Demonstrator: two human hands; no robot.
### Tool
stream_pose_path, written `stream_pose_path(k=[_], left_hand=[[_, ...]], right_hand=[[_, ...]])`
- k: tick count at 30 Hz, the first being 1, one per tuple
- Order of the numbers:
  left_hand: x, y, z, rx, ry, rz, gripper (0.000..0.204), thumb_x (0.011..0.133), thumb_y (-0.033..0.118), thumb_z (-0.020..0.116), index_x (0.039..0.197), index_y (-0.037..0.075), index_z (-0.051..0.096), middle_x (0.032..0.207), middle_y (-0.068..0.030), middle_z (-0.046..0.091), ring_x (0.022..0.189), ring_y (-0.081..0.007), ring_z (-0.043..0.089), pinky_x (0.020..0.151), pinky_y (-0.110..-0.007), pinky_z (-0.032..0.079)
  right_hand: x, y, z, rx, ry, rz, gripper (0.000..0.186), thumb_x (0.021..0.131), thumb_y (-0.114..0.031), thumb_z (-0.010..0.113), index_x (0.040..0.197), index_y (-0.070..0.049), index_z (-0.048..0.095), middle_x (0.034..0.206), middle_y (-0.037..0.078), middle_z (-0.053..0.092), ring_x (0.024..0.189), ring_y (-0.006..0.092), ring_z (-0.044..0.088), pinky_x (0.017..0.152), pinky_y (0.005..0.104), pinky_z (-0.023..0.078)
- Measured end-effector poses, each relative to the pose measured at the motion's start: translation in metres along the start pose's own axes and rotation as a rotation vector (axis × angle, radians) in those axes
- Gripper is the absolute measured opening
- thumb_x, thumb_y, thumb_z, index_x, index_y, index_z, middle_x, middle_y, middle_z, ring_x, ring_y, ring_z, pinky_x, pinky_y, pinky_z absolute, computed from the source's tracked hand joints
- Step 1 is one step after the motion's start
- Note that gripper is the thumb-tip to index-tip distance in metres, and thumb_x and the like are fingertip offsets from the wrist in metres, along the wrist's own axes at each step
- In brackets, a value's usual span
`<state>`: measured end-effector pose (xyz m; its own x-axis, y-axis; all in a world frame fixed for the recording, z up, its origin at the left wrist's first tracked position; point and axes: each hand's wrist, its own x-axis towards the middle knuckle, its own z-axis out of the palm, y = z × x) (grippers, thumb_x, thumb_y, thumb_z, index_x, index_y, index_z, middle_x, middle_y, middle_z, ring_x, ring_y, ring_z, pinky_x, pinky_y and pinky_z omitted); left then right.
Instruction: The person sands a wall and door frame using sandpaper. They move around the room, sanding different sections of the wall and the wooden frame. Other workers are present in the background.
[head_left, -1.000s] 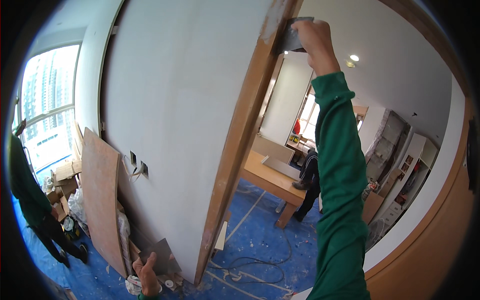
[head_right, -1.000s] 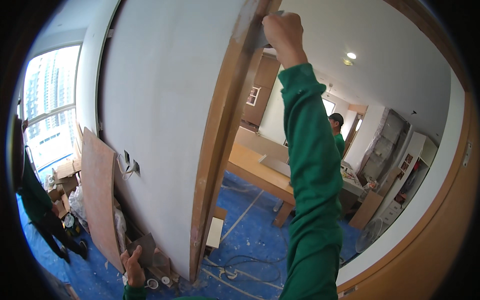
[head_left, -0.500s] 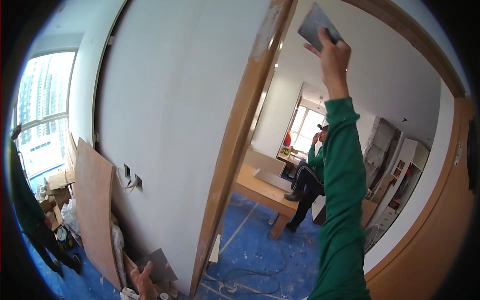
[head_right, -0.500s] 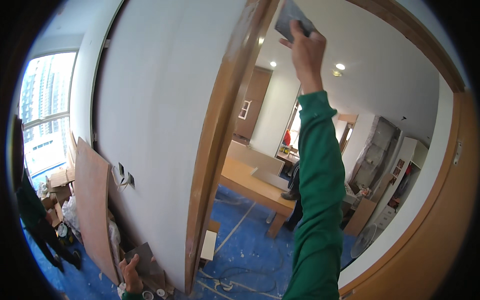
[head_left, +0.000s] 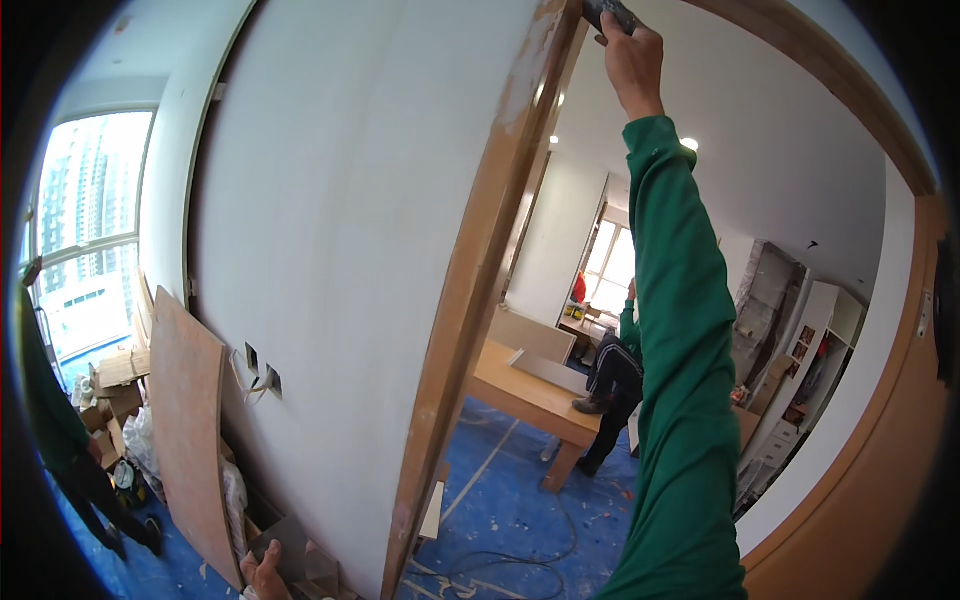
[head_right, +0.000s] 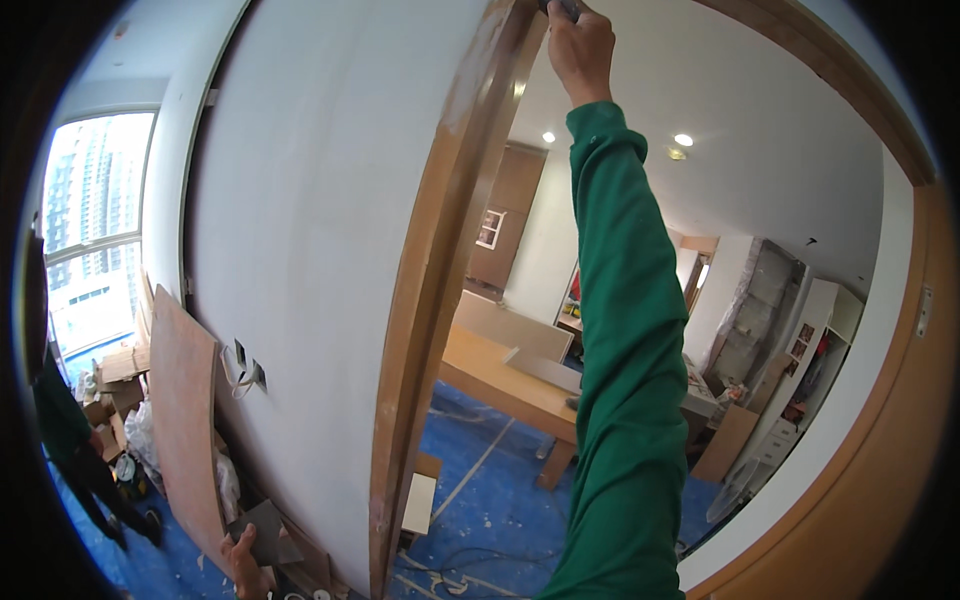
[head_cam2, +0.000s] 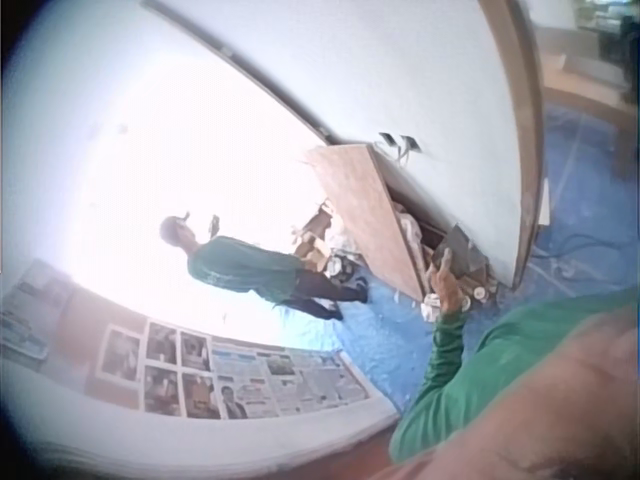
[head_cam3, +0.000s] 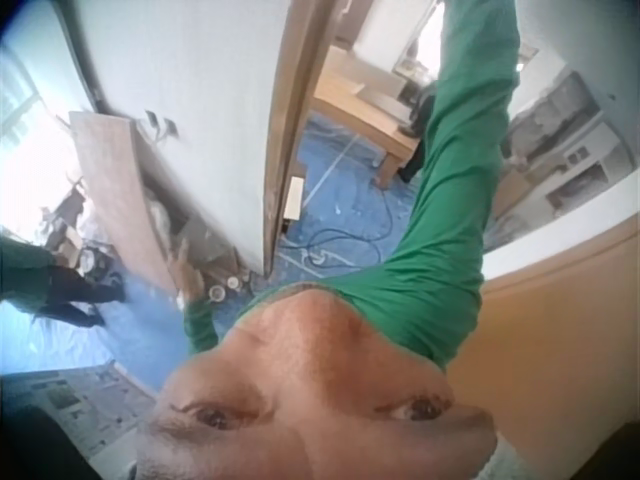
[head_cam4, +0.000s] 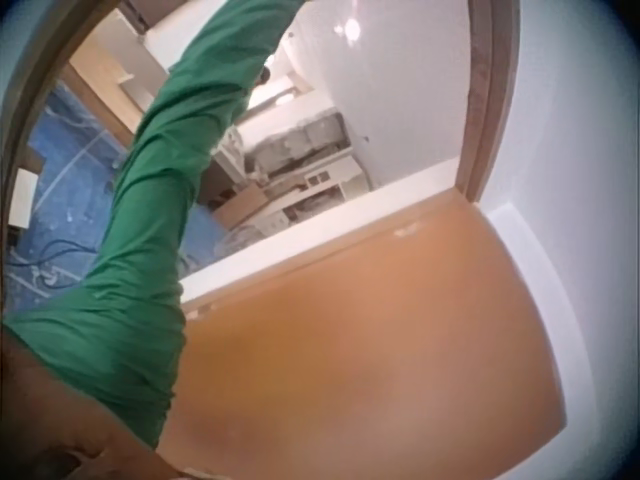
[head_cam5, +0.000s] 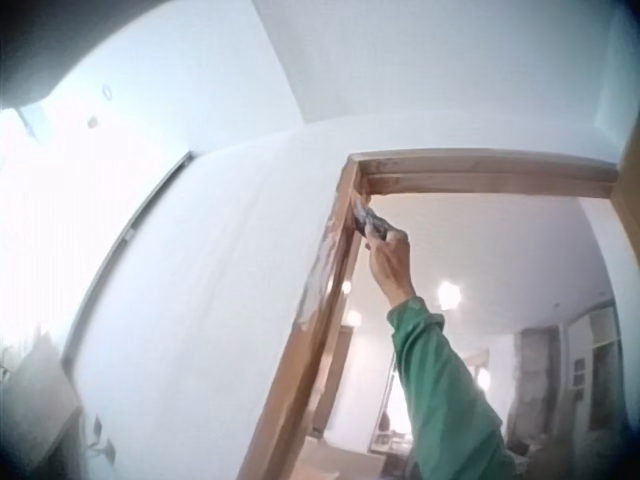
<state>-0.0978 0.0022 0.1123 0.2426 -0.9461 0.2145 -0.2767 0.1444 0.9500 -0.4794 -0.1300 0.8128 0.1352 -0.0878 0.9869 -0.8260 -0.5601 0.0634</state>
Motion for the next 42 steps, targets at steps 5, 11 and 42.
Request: stream_pose_path(k=[5, 11, 42], left_hand=[[0.007, -0.016, 0.001, 0.019, -0.038, 0.013, 0.074, 0.063, -0.011, 0.049, 0.136, 0.001, 0.057, 0.136, -0.0315, 0.053, 0.126, -0.0488, 0.047, 0.109, -0.049, 0.038], [0.017, -0.041, 0.006, 0.046, -0.036, 0.129, 0.073, 0.066, -0.006, 0.049, 0.138, 0.000, 0.055, 0.128, -0.0311, 0.058, 0.122, -0.0473, 0.052, 0.106, -0.049, 0.040], [0.048, 0.130, 0.058, -0.929, -0.217, -0.267, 0.019, 0.091, 0.016, 0.066, 0.102, 0.001, 0.068, 0.094, -0.0091, 0.070, 0.085, -0.0192, 0.069, 0.077, -0.030, 0.056]], right_hand=[[0.003, -0.010, 0.004, 0.269, 0.222, -0.269, 0.040, 0.100, -0.023, 0.056, 0.113, 0.014, 0.066, 0.094, 0.017, 0.071, 0.082, 0.0226, 0.067, 0.071, 0.0327, 0.054], [-0.006, -0.018, 0.009, 0.416, 0.088, -0.182, 0.038, 0.098, -0.019, 0.058, 0.117, 0.014, 0.064, 0.099, 0.017, 0.070, 0.088, 0.0239, 0.069, 0.079, 0.0319, 0.059], [-0.362, -0.067, -0.040, 1.003, 0.311, 0.571, 0.038, 0.098, -0.015, 0.057, 0.133, -0.004, 0.053, 0.129, 0.010, 0.060, 0.120, 0.0329, 0.059, 0.093, 0.0610, 0.052]])
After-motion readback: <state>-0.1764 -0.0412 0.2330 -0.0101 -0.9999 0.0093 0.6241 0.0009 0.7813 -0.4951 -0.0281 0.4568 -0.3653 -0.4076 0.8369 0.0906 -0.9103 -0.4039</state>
